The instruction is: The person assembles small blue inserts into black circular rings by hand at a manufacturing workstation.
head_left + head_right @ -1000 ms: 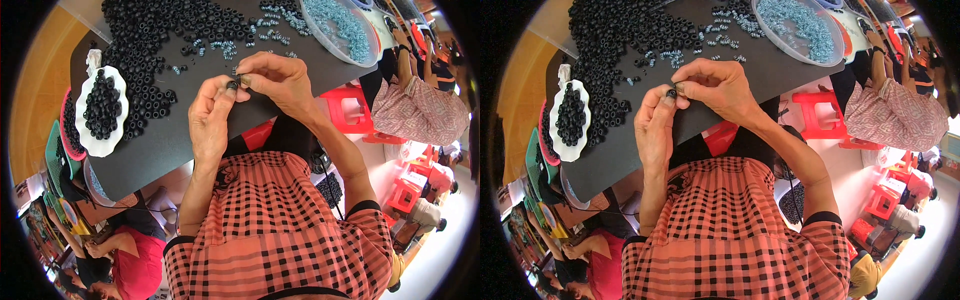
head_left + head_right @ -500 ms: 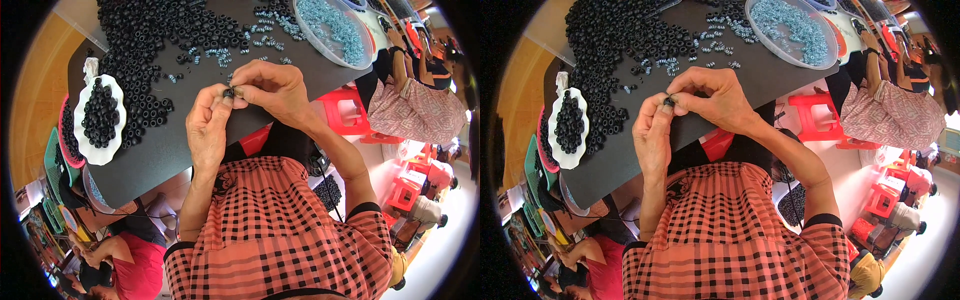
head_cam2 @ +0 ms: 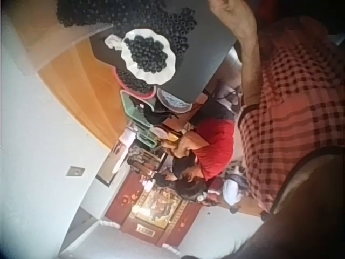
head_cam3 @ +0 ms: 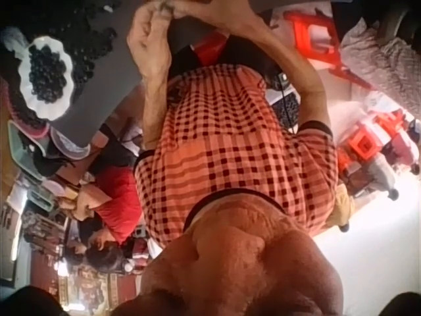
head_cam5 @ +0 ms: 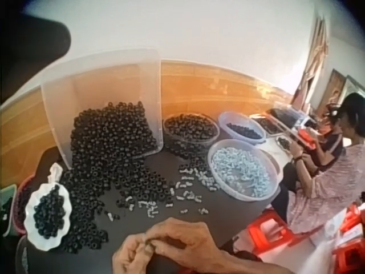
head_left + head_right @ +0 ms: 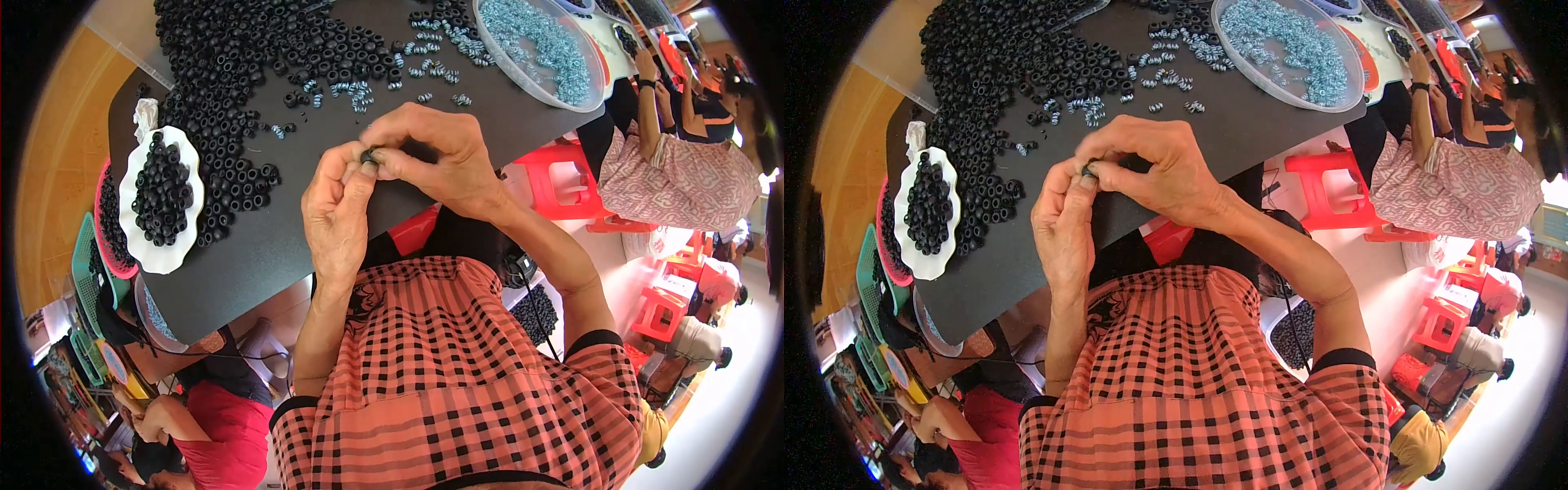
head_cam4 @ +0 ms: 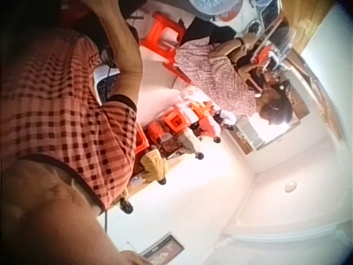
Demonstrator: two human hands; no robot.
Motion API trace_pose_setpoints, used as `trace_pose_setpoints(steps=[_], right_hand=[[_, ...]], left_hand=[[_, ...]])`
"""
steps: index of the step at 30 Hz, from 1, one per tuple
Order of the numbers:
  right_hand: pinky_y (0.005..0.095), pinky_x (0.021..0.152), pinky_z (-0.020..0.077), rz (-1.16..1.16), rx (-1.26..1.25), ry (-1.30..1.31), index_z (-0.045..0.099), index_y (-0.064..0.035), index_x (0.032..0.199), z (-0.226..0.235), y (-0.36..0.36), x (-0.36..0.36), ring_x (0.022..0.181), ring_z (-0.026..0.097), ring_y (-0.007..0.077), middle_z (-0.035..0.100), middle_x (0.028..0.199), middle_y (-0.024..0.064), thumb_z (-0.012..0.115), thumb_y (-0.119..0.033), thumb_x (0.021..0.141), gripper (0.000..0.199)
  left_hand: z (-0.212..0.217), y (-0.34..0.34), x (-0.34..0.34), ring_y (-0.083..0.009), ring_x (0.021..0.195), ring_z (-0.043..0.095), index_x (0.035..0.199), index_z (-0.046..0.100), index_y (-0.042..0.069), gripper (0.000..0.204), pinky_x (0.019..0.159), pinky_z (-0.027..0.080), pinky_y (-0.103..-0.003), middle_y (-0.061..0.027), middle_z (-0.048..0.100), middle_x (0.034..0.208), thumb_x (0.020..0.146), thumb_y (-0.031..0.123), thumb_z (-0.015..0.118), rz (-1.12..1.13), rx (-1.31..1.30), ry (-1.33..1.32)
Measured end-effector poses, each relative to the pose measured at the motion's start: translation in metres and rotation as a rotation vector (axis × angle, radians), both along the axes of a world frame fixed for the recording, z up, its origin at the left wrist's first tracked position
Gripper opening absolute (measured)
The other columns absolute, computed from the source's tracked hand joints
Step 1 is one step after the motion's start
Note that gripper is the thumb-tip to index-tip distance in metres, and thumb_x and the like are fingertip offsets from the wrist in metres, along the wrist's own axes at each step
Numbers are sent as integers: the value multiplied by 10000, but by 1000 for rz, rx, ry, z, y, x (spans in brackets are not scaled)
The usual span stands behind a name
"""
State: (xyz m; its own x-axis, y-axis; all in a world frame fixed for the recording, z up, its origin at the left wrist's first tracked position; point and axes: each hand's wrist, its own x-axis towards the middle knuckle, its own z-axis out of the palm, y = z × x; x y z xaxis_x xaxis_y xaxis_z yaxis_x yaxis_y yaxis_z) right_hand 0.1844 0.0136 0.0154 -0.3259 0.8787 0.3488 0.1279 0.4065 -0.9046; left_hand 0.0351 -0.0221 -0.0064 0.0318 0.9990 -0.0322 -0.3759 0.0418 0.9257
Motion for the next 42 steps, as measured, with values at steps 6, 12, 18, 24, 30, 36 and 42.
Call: trace_pose_setpoints(steps=[6,12,18,24,30,36,42], right_hand=[[280,690,524,-65,29,46,664,-18,998,-13,-2,-7,782,634,180,639,893,77,624,27,780,226],[314,707,519,-106,311,-183,644,-37,1056,-11,-4,-6,881,605,238,609,963,92,647,43,729,337],[334,688,494,-157,550,-258,616,-26,1042,-18,3,-11,823,572,248,590,939,89,698,9,673,380],[325,678,471,-208,615,-286,624,-17,977,-27,3,-13,797,560,240,588,933,97,712,-24,680,310],[324,697,463,-175,562,-212,634,-27,981,-27,5,-14,770,563,229,610,909,73,711,-33,692,299],[320,671,491,-171,576,-209,636,-11,1031,-25,7,-12,728,592,227,647,937,93,749,-1,668,381],[326,663,489,-163,528,-181,634,-1,1008,-24,5,-7,736,599,235,647,910,103,722,-2,712,308]], left_hand=[[-3,2,-1,-44,823,528,1064,594,-25,156,785,425,-184,12,584,859,947,51,524,3,9,-64],[1,4,-3,-75,872,564,1096,599,-46,196,838,448,-217,-36,625,931,934,29,518,-25,-35,-178],[-2,5,-7,-92,896,584,1066,607,-40,177,850,459,-232,-66,639,978,929,15,509,-67,-47,-275],[-6,5,-7,-85,877,578,1035,611,-31,153,822,461,-222,-51,631,952,926,5,510,-57,-68,-295],[-5,3,-6,-83,873,576,1038,607,-31,151,817,461,-216,-43,627,942,930,10,510,-37,-75,-271],[0,4,-5,-114,906,581,1061,598,-41,180,858,470,-263,-73,618,979,952,63,498,-20,-59,-247],[2,1,-8,-155,931,584,1090,568,-55,217,887,473,-303,-110,611,1019,966,105,490,34,-20,-203]])
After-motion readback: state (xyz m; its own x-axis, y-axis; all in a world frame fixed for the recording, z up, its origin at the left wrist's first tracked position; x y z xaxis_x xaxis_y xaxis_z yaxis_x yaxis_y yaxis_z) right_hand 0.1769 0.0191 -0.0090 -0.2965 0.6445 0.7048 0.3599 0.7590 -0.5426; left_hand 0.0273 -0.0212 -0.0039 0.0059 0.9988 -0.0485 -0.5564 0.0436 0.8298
